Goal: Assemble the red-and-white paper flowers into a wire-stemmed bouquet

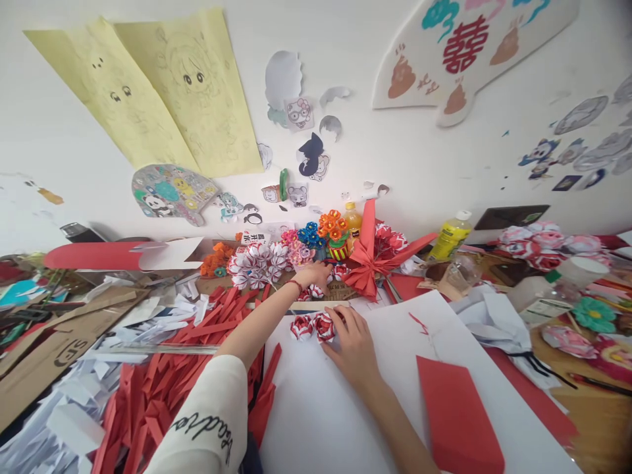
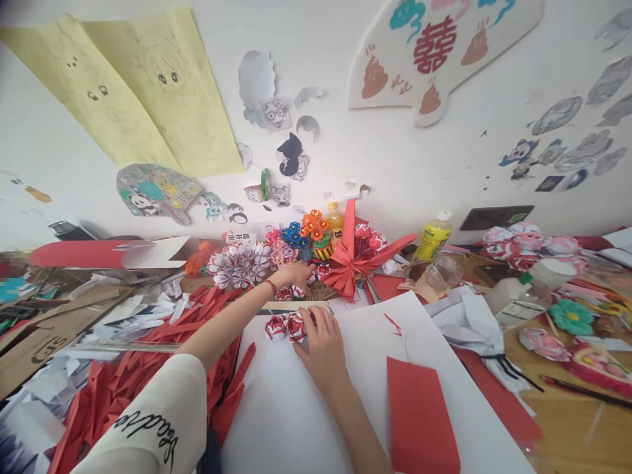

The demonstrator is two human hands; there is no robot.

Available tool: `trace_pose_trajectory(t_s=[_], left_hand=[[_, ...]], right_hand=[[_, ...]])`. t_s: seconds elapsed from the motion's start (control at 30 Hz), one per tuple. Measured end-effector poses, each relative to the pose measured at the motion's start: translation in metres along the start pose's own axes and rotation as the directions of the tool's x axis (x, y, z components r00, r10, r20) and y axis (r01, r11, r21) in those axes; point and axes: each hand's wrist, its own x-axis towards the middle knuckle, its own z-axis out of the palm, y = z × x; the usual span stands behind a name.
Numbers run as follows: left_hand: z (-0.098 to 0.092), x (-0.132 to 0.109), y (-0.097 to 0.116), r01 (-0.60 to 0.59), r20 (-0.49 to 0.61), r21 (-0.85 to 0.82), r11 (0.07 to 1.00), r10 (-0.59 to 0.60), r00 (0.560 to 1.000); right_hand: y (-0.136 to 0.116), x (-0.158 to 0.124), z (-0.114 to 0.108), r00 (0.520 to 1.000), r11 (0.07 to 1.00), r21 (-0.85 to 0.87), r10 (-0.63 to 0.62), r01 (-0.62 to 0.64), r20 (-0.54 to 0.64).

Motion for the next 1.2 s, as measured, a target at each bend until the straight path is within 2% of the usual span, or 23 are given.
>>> trace_pose_trajectory(t_s=[0.13,0.23,0.37,0.47,0.53,0.57,0.6,0.67,0.73,0.77,0.87,0.97,1.07,1.13,1.2], left_hand=[[0.014,-0.011,0.004,-0.041,-0.087,-0.029,0.999,0.038,0.995],[0.016,-0.02,0.004,-0.071,-0.166,-0.069,0.995,0.058,0.984],[0.002,-0.038,0.003,-0.151,-0.298,-0.109,0.983,0.112,0.948],[-0.016,-0.064,0.005,-0.244,-0.387,-0.119,0.962,0.181,0.904],[-0.03,-0.089,0.012,-0.315,-0.426,-0.118,0.942,0.238,0.873],[-0.036,-0.102,0.016,-0.348,-0.438,-0.118,0.93,0.266,0.859],[-0.041,-0.116,0.022,-0.386,-0.459,-0.119,0.915,0.294,0.838],[-0.05,-0.141,0.037,-0.506,-0.514,-0.133,0.852,0.376,0.771],[-0.054,-0.162,0.052,-0.579,-0.476,-0.138,0.803,0.459,0.75],[-0.055,-0.169,0.058,-0.599,-0.451,-0.135,0.789,0.49,0.747],[-0.052,-0.185,0.07,-0.6,-0.421,-0.129,0.79,0.504,0.754],[-0.046,-0.197,0.068,-0.573,-0.484,-0.217,0.79,0.423,0.766],[-0.037,-0.209,0.062,-0.549,-0.548,-0.352,0.759,0.308,0.778],[-0.027,-0.216,0.06,-0.527,-0.535,-0.439,0.728,0.259,0.804],[-0.014,-0.221,0.064,-0.496,-0.473,-0.511,0.702,0.253,0.844]], right_hand=[[0.001,0.0,0.001,0.999,1.0,0.0,0.031,-0.031,0.009],[0.001,-0.001,0.001,0.996,0.996,0.026,0.08,-0.081,0.049],[0.005,0.001,-0.004,0.978,0.967,0.159,0.185,-0.199,0.1],[0.013,0.005,-0.01,0.959,0.875,0.395,0.269,-0.281,0.087],[0.018,0.008,-0.014,0.94,0.755,0.583,0.338,-0.3,0.045],[0.019,0.009,-0.015,0.92,0.667,0.678,0.39,-0.309,0.036],[0.019,0.011,-0.017,0.896,0.559,0.765,0.441,-0.319,0.051],[0.015,0.013,-0.019,0.853,0.297,0.897,0.501,-0.328,0.146],[0.007,0.014,-0.02,0.841,0.057,0.942,0.47,-0.331,0.268],[0.003,0.014,-0.021,0.846,-0.02,0.943,0.436,-0.332,0.307],[-0.005,0.015,-0.023,0.864,-0.144,0.932,0.35,-0.332,0.362],[-0.003,0.016,-0.027,0.889,-0.152,0.939,0.303,-0.31,0.343],[0.003,0.015,-0.032,0.909,-0.05,0.958,0.308,-0.281,0.282],[0.007,0.013,-0.035,0.912,0.0,0.958,0.308,-0.286,0.272],[0.011,0.01,-0.039,0.913,0.034,0.951,0.291,-0.307,0.284]])
